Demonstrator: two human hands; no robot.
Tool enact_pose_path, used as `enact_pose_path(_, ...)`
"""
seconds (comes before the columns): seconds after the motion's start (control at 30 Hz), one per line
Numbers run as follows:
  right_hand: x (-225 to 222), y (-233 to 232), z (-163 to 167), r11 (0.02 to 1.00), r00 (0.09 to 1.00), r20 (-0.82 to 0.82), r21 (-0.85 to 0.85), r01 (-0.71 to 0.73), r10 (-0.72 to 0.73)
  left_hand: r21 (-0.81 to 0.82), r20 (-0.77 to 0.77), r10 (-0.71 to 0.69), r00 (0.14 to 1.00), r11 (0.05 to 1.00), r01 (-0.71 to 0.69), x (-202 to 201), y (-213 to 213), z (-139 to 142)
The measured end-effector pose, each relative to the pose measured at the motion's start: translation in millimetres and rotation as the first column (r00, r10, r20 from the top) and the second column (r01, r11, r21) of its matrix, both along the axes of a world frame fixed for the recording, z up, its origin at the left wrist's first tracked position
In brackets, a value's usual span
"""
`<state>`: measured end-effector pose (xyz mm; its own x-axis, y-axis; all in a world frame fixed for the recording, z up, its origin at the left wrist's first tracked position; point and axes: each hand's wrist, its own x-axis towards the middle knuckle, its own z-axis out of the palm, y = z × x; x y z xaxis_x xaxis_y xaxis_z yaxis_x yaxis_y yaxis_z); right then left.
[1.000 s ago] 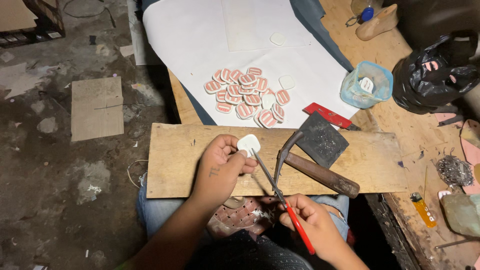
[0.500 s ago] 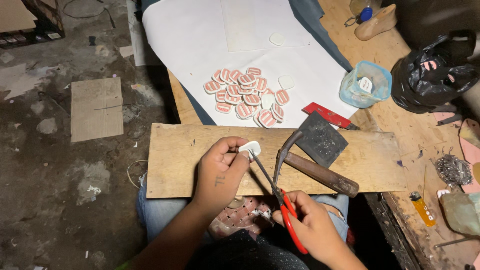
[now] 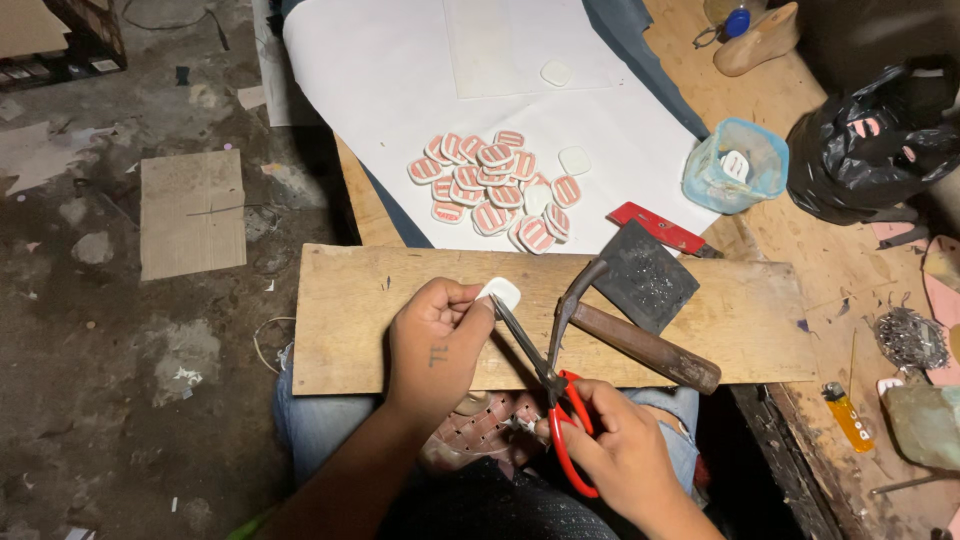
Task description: The person repeatedly shapes small white sole pieces by striking them with a curved metal tool to imprint a pattern, then trims the edges with scissors. Finished pieces are placed on a white sheet on the table.
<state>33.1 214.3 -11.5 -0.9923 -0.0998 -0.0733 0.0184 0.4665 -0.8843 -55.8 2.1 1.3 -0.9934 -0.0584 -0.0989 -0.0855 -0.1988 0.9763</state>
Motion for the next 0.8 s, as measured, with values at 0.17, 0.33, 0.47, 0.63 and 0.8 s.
enact_pose_path(0.17, -1.2, 1.7, -2.0, 0.991, 0.998, -0.052, 0.128, 0.025, -0.018, -0.001, 0.014, 0.005, 1.000, 1.000, -0.005, -1.8, -2.1, -0.8)
enact_pose_path(0.33, -4.0, 3.8, -1.5, 0.975, 0.987, -0.157, 0.224, 0.013, 0.023, 0.006, -0.003, -0.004, 1.000, 1.000, 0.004, -3.5, -4.7, -1.4)
enact_pose_path(0.47, -3.6, 4.9, -1.4, 0.971, 0.989, -0.150, 0.239, 0.022, 0.014, 0.017, 0.016, -0.010, 1.000, 1.000, 0.010, -4.2, -5.4, -3.1)
enact_pose_path(0.63, -3.6, 8.1, -2.6, 0.958, 0.972, -0.231, 0.287, 0.022, 0.047, 0.014, 0.043, -0.018, 0.999, 1.000, 0.017, -4.0, -6.6, -6.6)
enact_pose_path(0.8, -5.5, 8.7, -5.5, 0.958, 0.991, -0.131, 0.286, 0.013, 0.026, 0.097, 0.046, -0.025, 0.999, 0.995, 0.021, -3.3, -2.4, -11.4)
